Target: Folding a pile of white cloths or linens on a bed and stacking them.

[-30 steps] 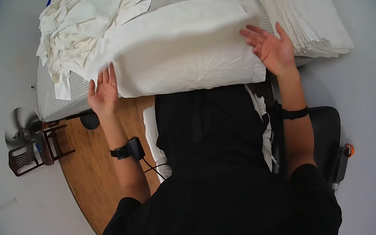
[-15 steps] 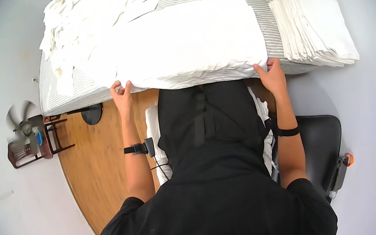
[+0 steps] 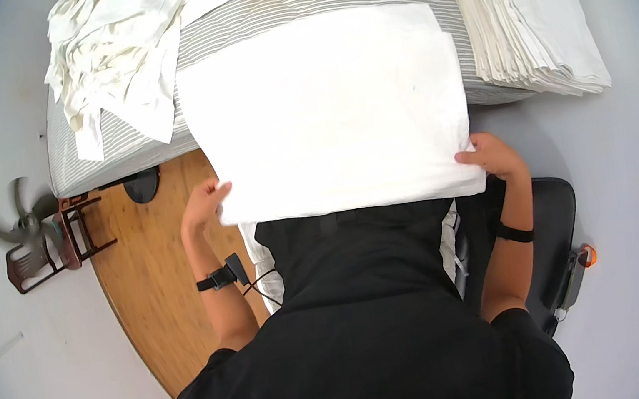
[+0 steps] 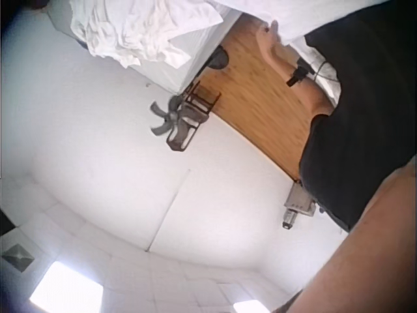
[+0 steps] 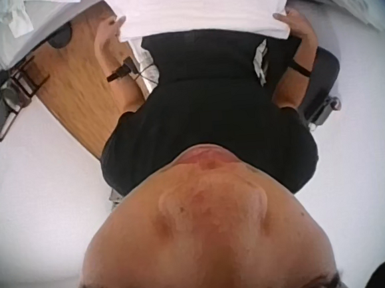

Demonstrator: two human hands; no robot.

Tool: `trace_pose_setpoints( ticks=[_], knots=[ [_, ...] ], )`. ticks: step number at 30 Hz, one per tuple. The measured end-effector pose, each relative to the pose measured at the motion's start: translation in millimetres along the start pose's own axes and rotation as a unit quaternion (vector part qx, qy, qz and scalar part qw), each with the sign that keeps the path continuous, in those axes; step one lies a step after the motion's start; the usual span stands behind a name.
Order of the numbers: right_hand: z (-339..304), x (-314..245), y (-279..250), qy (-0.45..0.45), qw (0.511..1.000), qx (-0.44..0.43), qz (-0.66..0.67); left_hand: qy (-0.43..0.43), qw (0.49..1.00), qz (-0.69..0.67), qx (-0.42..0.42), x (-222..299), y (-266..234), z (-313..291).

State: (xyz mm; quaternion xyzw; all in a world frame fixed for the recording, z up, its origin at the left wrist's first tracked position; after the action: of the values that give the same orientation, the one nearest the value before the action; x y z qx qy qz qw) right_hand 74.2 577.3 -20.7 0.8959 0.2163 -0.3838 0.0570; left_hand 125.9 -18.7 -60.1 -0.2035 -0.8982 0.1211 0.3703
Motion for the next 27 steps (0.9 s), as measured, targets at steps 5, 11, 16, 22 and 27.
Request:
trace_pose_setpoints(
  ticks=[5,11,16,22,27],
  knots=[
    [13,-32,-24,-0.025,0.941,0.221,-0.255,0.099,0.972,0.104,0.185,20,-17,11],
    [18,-120,-27,-0.312,0.811,0.431,-0.242,0.213,0.934,0.039,0.284,124,-26,10],
    [37,-124,-19,-0.281,0.84,0.343,-0.311,0.264,0.895,0.032,0.359,129,-19,2],
    [37,-113,-21,-0.299,0.854,0.352,-0.238,0.275,0.882,0.068,0.377,124,-19,2],
    [36,-121,-21,-0.302,0.868,0.35,-0.18,0.343,0.853,-0.007,0.394,100,-32,24]
  ],
)
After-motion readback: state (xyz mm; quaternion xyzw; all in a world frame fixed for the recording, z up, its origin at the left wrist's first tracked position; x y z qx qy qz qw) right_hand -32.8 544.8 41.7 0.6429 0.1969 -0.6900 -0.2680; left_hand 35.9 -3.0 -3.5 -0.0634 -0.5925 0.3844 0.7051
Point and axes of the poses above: each hand's wrist, its own z-axis towards the middle knuckle, its own y-axis out of the palm, x = y × z, the point moved 7 cm from there along z, towards the middle knuckle, and after that the axes turned 3 degrees about z, right-handed, at the moved point
